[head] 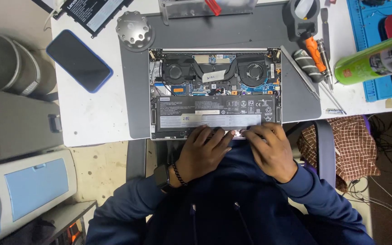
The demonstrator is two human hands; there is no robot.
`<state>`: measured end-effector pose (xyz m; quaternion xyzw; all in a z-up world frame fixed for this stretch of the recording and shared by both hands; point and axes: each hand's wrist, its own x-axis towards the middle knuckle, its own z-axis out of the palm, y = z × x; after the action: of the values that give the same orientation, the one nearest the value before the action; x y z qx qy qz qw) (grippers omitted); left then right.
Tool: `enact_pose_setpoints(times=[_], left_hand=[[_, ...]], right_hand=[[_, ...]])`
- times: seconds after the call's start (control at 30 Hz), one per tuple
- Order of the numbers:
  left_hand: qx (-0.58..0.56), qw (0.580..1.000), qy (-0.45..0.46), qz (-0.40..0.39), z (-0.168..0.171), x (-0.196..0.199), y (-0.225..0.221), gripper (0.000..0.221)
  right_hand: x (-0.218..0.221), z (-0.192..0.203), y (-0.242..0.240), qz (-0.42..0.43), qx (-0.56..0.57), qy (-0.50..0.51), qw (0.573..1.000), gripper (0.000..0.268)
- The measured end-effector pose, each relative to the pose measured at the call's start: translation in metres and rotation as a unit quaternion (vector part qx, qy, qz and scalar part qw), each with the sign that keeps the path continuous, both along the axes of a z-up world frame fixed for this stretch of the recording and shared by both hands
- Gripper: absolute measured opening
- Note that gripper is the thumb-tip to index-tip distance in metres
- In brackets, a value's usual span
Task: Unscrewing internal components and reattaching the bottom cover of a laptop
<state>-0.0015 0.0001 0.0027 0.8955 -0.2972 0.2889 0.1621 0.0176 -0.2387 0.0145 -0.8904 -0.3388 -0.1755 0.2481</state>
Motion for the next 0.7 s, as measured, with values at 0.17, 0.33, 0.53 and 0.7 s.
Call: enact_pose_setpoints(times=[0.17,0.33,0.53,0.7], left_hand=[[0.004,1.000,0.007,0.000,-0.008,-0.002,-0.002,0.038],[0.017,1.000,-0.004,0.022,-0.011,-0.002,-0.004,0.039],[0.040,0.999,-0.010,0.023,-0.012,-0.002,-0.004,0.038],[0.039,0.998,-0.020,0.036,-0.012,-0.003,-0.005,0.036]], right_hand=[[0.000,-0.002,0.000,0.012,-0.001,-0.016,1.000,0.022],[0.001,-0.003,0.000,0.015,0.002,-0.029,0.999,0.022],[0.000,-0.005,0.001,0.015,-0.003,-0.003,1.000,0.024],[0.001,-0.001,0.001,0.011,0.016,0.017,1.000,0.026]])
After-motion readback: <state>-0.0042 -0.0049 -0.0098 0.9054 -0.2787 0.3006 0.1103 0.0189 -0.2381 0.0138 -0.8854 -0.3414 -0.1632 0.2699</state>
